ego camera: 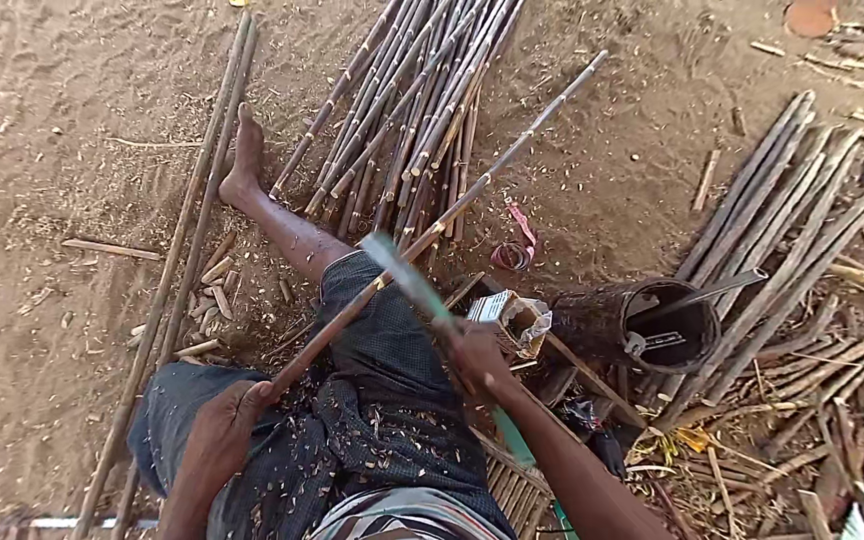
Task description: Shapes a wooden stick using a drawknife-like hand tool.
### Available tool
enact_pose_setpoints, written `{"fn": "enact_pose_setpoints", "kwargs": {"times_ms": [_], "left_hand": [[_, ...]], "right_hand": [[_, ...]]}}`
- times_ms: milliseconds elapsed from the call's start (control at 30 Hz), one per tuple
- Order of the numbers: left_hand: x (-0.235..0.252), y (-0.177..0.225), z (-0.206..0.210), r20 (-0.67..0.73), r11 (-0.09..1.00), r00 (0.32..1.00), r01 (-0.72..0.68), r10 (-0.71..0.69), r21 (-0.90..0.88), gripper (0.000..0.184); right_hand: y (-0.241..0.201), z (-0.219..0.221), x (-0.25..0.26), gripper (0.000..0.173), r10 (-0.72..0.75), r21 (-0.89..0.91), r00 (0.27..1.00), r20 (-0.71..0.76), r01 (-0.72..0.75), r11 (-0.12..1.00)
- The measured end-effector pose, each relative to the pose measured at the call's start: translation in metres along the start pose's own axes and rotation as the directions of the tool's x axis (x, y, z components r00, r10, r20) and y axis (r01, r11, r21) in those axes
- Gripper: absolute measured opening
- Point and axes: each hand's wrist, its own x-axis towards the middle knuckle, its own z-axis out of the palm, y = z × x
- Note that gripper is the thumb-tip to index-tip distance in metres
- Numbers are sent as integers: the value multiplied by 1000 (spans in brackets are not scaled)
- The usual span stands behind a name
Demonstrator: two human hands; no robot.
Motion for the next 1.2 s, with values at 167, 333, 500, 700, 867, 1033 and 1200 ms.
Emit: {"fn": "enact_pose_setpoints", "kwargs": {"times_ms": [167,333,500,700,867,1033,1200], "left_hand": [[-3,4,-1,-11,999,999,33,-33,-24,41],[-8,18,5,-187,997,982,7,8,83,48],[-9,20,13,-249,984,964,-48,90,169,56],[10,41,2,158,968,980,152,-122,-199,42],[27,38,11,213,943,960,230,-180,-239,31],[18,37,21,9,988,988,153,-153,-4,38],[16,37,24,-21,990,990,142,-142,22,39]], "right_hand": [[-8,13,-14,51,-141,-247,975,172,181,952],[3,-16,40,60,125,62,990,-62,-121,991],[-44,-5,-13,51,-87,-306,943,322,191,933],[-3,-36,53,53,122,341,972,-201,-48,939],[4,2,3,49,-126,-220,983,133,153,963],[14,-10,31,61,70,89,990,-125,-59,994],[-7,-15,13,50,-23,-186,994,107,43,982]]}}
